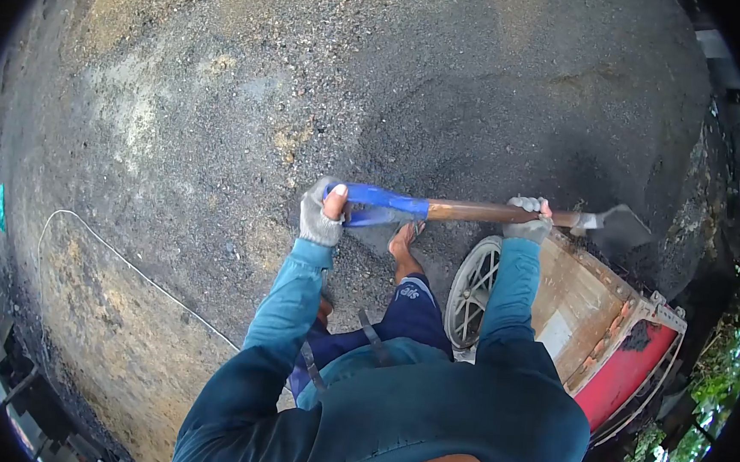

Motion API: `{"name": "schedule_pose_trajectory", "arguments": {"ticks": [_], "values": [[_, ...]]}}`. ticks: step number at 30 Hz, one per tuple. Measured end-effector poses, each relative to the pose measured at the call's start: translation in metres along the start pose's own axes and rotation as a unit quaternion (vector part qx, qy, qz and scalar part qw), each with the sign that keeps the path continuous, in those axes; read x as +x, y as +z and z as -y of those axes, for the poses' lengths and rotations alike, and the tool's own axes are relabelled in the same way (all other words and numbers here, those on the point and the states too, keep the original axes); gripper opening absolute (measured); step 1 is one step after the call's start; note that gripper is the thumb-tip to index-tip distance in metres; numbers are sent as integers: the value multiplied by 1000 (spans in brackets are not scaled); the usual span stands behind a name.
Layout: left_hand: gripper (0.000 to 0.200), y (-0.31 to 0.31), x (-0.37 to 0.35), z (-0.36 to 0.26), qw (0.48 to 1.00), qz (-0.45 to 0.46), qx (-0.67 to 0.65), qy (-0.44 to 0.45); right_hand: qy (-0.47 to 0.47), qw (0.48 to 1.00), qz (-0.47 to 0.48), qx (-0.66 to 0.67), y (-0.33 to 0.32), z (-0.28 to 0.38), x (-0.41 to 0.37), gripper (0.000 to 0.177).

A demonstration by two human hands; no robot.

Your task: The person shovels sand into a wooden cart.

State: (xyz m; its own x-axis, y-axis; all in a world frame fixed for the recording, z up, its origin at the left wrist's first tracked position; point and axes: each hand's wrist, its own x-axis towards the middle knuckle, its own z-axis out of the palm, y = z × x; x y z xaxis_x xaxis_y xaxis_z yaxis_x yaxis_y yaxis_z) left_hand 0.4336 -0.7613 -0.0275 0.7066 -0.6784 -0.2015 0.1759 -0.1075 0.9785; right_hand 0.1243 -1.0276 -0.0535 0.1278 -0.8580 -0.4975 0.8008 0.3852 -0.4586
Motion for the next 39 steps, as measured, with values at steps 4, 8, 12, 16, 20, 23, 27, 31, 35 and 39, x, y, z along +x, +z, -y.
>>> {"name": "schedule_pose_trajectory", "arguments": {"ticks": [4, 8, 12, 16, 20, 23, 27, 31, 35, 39], "values": [[45, -76, -155, 98, 904, -294, -108, -291, 222, 944, -195, -148, -65, -139, -3, 17], [61, -210, -396, 102, 712, -514, -172, -446, 454, 784, -187, -380, -207, -356, -141, 29], [61, -200, -376, 49, 636, -647, -87, -410, 546, 746, -236, -299, -189, -380, -146, 23], [52, -46, -162, 121, 814, -448, 16, -370, 458, 801, -272, -274, -198, -293, 78, 18], [59, -43, -147, 185, 815, -428, -60, -386, 293, 843, -280, -354, -149, -210, 89, 12], [54, -18, -145, 204, 846, -395, -73, -351, 228, 879, -306, -287, -136, -138, 90, 11], [46, 46, -61, 127, 941, -194, -105, -256, 96, 962, -225, -119, -102, -49, 91, 13], [37, 52, -22, -5, 995, -10, 57, 83, 12, 996, -29, 83, -32, 49, 24, 22], [33, -7, -102, -65, 961, 59, 136, 232, -48, 996, 50, 61, 2, 43, -82, 16], [36, -98, -220, 37, 974, -179, -72, -119, 87, 990, -44, -104, -29, -85, -120, 12]]}}
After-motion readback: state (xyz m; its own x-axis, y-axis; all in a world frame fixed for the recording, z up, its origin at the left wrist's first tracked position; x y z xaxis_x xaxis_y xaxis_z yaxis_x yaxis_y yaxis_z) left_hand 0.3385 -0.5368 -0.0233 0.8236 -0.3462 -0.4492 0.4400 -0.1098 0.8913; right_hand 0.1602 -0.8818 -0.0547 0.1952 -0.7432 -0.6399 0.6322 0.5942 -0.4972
